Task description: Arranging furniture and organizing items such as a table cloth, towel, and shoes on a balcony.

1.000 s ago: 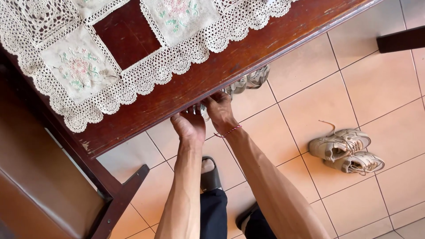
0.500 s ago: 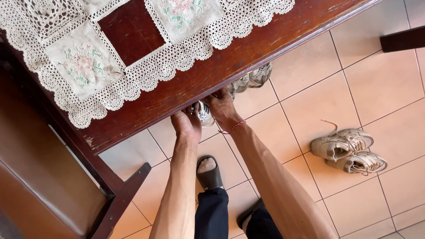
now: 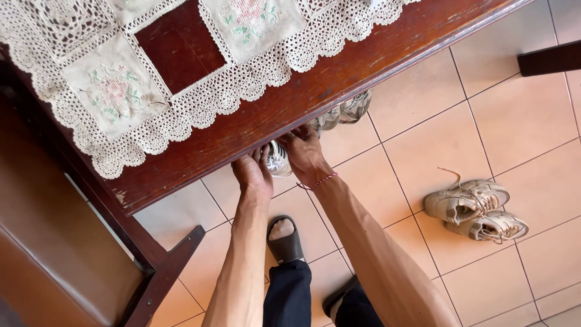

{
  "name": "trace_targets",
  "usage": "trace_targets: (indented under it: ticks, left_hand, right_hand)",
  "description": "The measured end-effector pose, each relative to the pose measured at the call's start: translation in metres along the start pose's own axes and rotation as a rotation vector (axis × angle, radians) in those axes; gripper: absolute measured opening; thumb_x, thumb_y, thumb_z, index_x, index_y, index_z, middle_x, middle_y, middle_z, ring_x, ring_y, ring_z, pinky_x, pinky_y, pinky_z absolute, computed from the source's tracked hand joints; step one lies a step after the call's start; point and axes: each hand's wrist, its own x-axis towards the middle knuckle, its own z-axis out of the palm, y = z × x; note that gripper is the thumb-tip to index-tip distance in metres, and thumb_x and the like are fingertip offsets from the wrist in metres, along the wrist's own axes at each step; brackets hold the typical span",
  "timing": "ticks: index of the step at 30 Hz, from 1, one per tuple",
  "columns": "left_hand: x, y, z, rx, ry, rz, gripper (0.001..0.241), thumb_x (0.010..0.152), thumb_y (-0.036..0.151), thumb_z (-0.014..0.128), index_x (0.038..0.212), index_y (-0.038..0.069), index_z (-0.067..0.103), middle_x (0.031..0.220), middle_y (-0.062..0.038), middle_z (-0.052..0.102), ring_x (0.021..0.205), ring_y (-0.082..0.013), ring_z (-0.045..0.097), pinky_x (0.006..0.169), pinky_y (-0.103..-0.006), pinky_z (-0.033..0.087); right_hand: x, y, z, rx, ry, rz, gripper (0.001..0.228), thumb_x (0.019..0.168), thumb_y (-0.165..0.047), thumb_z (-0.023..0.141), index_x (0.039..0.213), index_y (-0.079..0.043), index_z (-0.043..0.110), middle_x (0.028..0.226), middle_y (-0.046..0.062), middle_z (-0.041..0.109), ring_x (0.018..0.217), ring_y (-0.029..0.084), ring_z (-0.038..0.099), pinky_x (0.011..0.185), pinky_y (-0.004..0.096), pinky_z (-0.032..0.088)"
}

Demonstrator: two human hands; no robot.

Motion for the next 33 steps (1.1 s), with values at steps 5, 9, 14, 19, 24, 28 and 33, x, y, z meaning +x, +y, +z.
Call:
trace_targets:
  ticks: [5,9,14,19,24,28,33]
  left_hand:
    - [-0.012,0.000,-0.001,-0.052,-0.042,0.099,0.055,0.100,0.038,0.056,0.141,0.002,0.049,0.144,-0.015,0.056,0.136,-0.0267,0.054,0.115,-0.0417,0.044]
    - [-0.016,-0.005,-0.007,-0.091,-0.093,0.169,0.048,0.102,0.031,0.054,0.136,-0.003,0.054,0.140,-0.017,0.061,0.133,-0.0275,0.059,0.115,-0.0427,0.047]
    - [-0.008,-0.001,0.000,-0.084,-0.063,0.130,0.046,0.101,0.035,0.055,0.135,0.003,0.054,0.135,-0.013,0.063,0.125,-0.0247,0.062,0.108,-0.0418,0.051]
    - [-0.002,-0.002,-0.003,-0.090,-0.025,0.092,0.050,0.099,0.042,0.057,0.135,0.008,0.053,0.130,-0.010,0.064,0.119,-0.0227,0.063,0.104,-0.0407,0.051]
    - [0.004,-0.010,-0.008,-0.048,-0.038,0.075,0.057,0.095,0.043,0.062,0.140,0.010,0.049,0.135,-0.008,0.060,0.124,-0.0201,0.059,0.106,-0.0395,0.049]
    - [0.004,-0.007,-0.006,0.002,0.011,0.036,0.062,0.094,0.047,0.061,0.144,0.013,0.045,0.138,-0.007,0.058,0.124,-0.0190,0.059,0.103,-0.0389,0.048]
    - [-0.003,0.003,0.003,0.125,0.071,0.004,0.067,0.093,0.046,0.062,0.148,0.017,0.037,0.134,-0.009,0.057,0.117,-0.0234,0.061,0.099,-0.0401,0.051]
  right_hand:
    - [-0.015,-0.011,0.014,-0.017,-0.039,-0.041,0.021,0.096,0.004,0.065,0.116,0.007,0.063,0.118,0.016,0.070,0.110,0.023,0.067,0.103,0.037,0.054]
    - [-0.023,-0.013,0.017,-0.009,-0.014,-0.060,0.019,0.094,-0.002,0.069,0.111,0.007,0.068,0.115,0.015,0.072,0.107,0.021,0.068,0.101,0.034,0.055]
    - [-0.013,-0.003,0.012,-0.125,0.000,-0.064,0.021,0.094,0.000,0.071,0.113,0.010,0.068,0.117,0.017,0.073,0.108,0.021,0.068,0.101,0.035,0.055]
    - [-0.006,-0.004,0.011,-0.063,0.024,-0.008,0.033,0.090,0.001,0.072,0.121,0.005,0.060,0.123,0.014,0.068,0.112,0.022,0.066,0.102,0.036,0.056]
    - [-0.008,-0.016,0.013,-0.133,-0.013,0.050,0.039,0.091,0.002,0.070,0.127,0.001,0.055,0.128,0.014,0.065,0.117,0.023,0.065,0.105,0.034,0.055]
    - [-0.010,-0.018,0.014,-0.194,-0.030,0.031,0.037,0.092,0.001,0.070,0.126,0.002,0.055,0.127,0.017,0.066,0.117,0.024,0.065,0.105,0.035,0.056]
    - [-0.011,-0.014,0.004,-0.264,-0.054,0.034,0.042,0.090,0.010,0.062,0.131,0.003,0.057,0.130,0.015,0.066,0.117,0.023,0.062,0.102,0.036,0.053]
